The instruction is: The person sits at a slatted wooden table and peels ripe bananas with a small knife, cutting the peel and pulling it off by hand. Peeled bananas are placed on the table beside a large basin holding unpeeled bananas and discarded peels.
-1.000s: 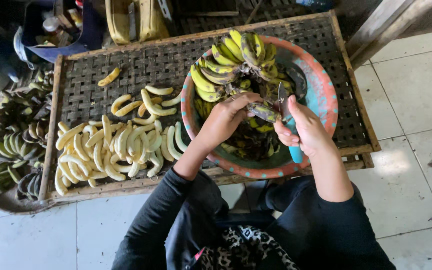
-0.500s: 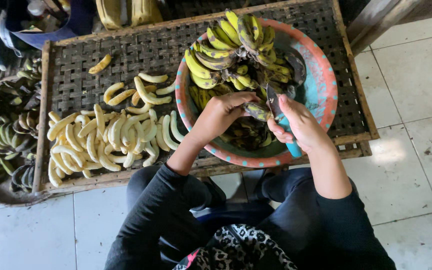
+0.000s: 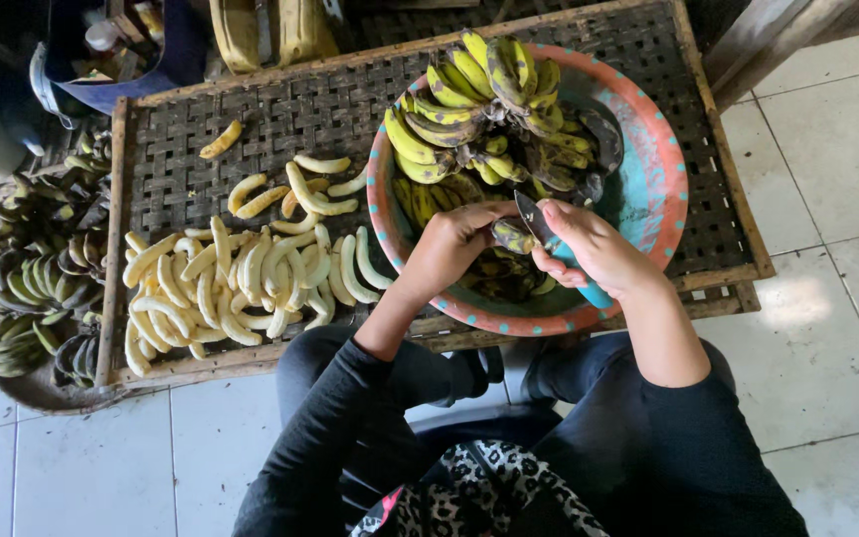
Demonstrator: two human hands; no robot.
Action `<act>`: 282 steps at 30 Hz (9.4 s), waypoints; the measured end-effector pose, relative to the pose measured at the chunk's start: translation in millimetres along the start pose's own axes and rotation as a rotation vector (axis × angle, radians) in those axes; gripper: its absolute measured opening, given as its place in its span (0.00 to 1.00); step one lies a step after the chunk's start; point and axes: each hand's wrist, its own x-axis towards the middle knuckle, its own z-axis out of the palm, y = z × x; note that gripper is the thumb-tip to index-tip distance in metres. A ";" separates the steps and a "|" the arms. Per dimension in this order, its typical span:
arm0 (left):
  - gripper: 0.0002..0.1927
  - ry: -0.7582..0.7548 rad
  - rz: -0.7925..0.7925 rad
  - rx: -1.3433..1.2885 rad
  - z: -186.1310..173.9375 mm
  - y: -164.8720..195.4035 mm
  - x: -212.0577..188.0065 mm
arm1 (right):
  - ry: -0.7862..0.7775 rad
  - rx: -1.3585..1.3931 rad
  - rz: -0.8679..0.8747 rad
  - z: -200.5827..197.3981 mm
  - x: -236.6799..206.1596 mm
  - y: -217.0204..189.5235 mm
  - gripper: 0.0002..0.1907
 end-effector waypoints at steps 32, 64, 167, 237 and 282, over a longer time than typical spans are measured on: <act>0.25 0.223 -0.175 0.001 4.4 -11.2 -9.8 | 0.093 0.059 -0.128 13.4 46.9 1.3 0.19; 0.17 0.354 -0.207 -0.464 47.2 -43.7 16.1 | 0.547 -0.796 -0.547 -39.8 50.6 48.0 0.19; 0.17 0.354 -0.702 -1.567 68.5 -93.3 50.3 | 0.764 -0.852 -0.773 8.6 46.7 43.3 0.02; 0.23 0.811 -0.348 -1.223 1.6 -87.2 59.5 | 0.656 0.415 -0.560 -80.7 36.5 0.1 0.07; 0.16 1.209 -0.286 -0.140 -192.5 -119.3 -36.2 | 0.794 -1.132 0.407 -139.9 87.8 110.6 0.20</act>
